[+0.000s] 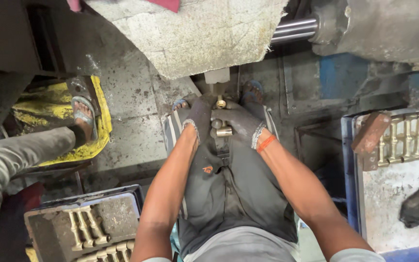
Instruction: The person sits and repeatedly presses small brass-colored metal parts against a rotating grinding wheel to smooth their surfaces. They handle the parts one at a time, rotating them to treat different sides, and place the finished pieces into a nearby tray.
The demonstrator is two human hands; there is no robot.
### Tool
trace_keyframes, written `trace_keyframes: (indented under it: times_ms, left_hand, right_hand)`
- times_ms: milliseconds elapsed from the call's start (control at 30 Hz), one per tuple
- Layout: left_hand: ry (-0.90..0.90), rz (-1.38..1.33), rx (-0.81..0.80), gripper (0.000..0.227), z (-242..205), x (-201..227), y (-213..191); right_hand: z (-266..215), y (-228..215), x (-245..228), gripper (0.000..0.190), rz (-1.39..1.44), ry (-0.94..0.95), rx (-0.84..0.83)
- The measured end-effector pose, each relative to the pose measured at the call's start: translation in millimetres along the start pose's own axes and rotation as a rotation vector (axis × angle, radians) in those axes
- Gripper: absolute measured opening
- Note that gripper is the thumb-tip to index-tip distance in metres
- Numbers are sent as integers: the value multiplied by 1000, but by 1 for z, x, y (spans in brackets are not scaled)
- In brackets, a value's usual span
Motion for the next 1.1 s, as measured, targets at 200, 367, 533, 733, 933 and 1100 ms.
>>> trace_keyframes:
  times_ms: [200, 367, 533, 733, 933, 1100]
  left_hand:
    - [74, 37, 6, 26, -12, 9, 8]
    - [257, 124, -93, 32, -18, -12, -1]
    - [397, 127, -154, 37, -41, 5, 17]
    - [826, 852, -8, 45, -163, 28, 74]
    - [1172, 1119, -125, 55, -256, 21, 125]
    - [1223, 1236, -186, 68, -271, 25, 144]
  right_hand:
    - [14, -10, 2, 11, -246, -82, -42]
    - [-2, -2, 12, 13, -440, -132, -77]
    - [-16, 13, 21, 31, -580, -261, 37]
    - [-44, 41, 30, 36, -1706, -797, 206]
    - [-140, 73, 54, 44, -597, -691, -130]
    - [-179, 94, 40, 55, -840, -855, -42]
Point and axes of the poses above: each hand's wrist, its own z-axis towards the middle knuckle, its own y-axis out of the palm, x = y × z, the point moved 1 cm from there along z, towards the middle knuckle, and after that the axes turned 9 degrees about -x, right-handed, at the moved point
